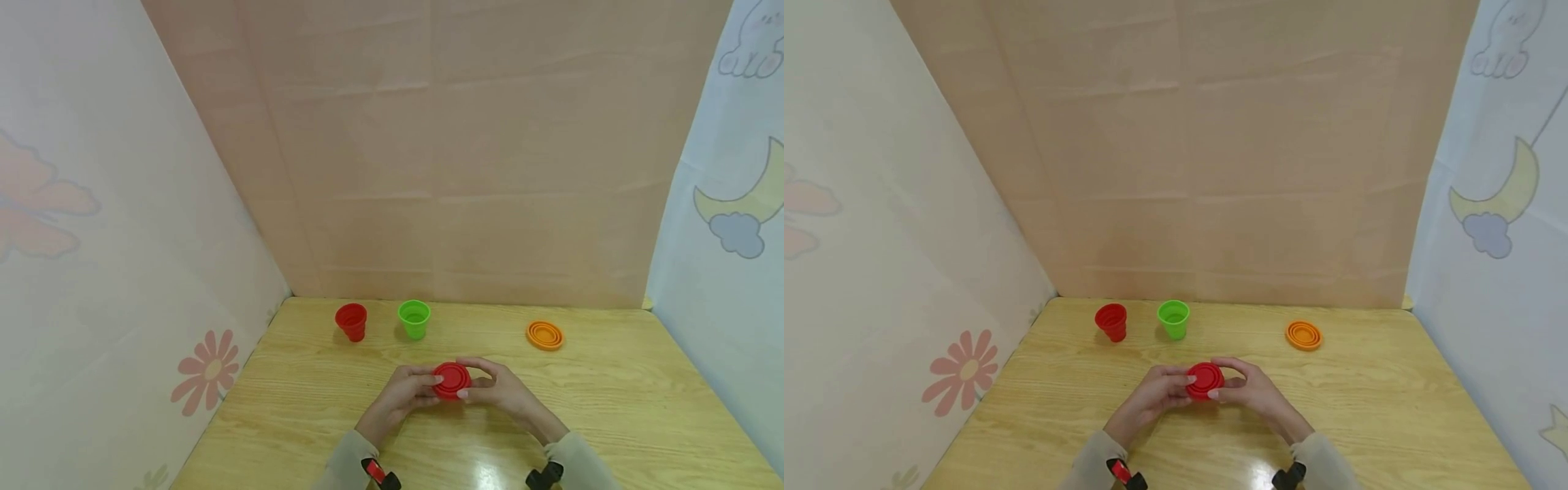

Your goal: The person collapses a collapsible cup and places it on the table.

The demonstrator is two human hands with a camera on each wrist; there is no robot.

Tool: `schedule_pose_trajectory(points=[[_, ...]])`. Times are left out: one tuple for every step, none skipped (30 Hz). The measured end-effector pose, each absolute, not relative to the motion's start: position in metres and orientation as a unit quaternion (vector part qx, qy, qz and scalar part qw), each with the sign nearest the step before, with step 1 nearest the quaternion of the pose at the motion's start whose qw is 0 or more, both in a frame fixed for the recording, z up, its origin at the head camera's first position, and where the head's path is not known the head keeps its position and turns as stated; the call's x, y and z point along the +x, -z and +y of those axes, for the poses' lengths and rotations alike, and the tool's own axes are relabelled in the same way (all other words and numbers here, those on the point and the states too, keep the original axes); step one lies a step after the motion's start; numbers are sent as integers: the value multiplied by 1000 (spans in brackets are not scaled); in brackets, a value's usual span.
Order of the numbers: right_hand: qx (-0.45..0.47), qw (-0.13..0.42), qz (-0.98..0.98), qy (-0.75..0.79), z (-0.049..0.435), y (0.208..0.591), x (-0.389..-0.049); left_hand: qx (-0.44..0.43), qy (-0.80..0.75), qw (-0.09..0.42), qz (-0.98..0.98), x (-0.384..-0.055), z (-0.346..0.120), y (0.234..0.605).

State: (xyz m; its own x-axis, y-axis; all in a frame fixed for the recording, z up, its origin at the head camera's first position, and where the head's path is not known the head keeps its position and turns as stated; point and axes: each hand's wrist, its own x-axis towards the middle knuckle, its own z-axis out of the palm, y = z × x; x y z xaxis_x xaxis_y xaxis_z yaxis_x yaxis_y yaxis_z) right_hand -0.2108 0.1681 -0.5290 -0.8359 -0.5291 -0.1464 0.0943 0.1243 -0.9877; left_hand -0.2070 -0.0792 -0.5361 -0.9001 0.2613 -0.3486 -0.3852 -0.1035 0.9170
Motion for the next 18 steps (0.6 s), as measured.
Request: schedule_pose_trajectory(points=[[-155, 242, 709, 644, 168, 529, -211, -47, -741, 220, 633, -207, -79, 536], [-159, 241, 710, 643, 169, 528, -211, -45, -742, 222, 631, -207, -78, 535], [-162, 240, 711, 641, 169, 528, -211, -43, -742, 224, 630, -207, -78, 535], [-161, 239, 712, 641, 169, 528, -211, -42, -743, 226, 629, -206, -77, 534], [-160, 237, 714, 639, 169, 527, -211, -41, -744, 226, 627, -206, -77, 534], [-161, 233, 717, 636, 169, 527, -211, -40, -745, 227, 627, -206, -76, 533], [-160, 228, 723, 633, 170, 526, -211, -38, -744, 226, 627, -206, -76, 533], [-159, 222, 728, 629, 170, 526, -210, -38, -745, 227, 626, -205, -75, 533], [-156, 217, 732, 627, 170, 526, -210, -38, -745, 227, 626, -205, -74, 533], [-152, 211, 737, 624, 170, 525, -210, -39, -745, 227, 626, -205, -74, 533], [-150, 205, 741, 621, 170, 525, -209, -40, -744, 228, 627, -205, -73, 533], [-149, 200, 744, 620, 170, 526, -209, -40, -743, 228, 627, -205, -73, 532], [-144, 198, 745, 621, 170, 526, -209, -40, -743, 229, 628, -205, -73, 532], [-140, 196, 744, 623, 170, 526, -209, -41, -742, 230, 628, -205, -72, 532], [-135, 195, 744, 625, 170, 527, -209, -40, -742, 232, 628, -205, -72, 532], [-130, 193, 744, 626, 170, 527, -208, -38, -742, 233, 627, -205, -71, 533], [-125, 192, 743, 628, 170, 528, -208, -35, -743, 234, 626, -206, -71, 533], [-120, 193, 741, 632, 170, 528, -208, -32, -744, 236, 624, -206, -70, 534]])
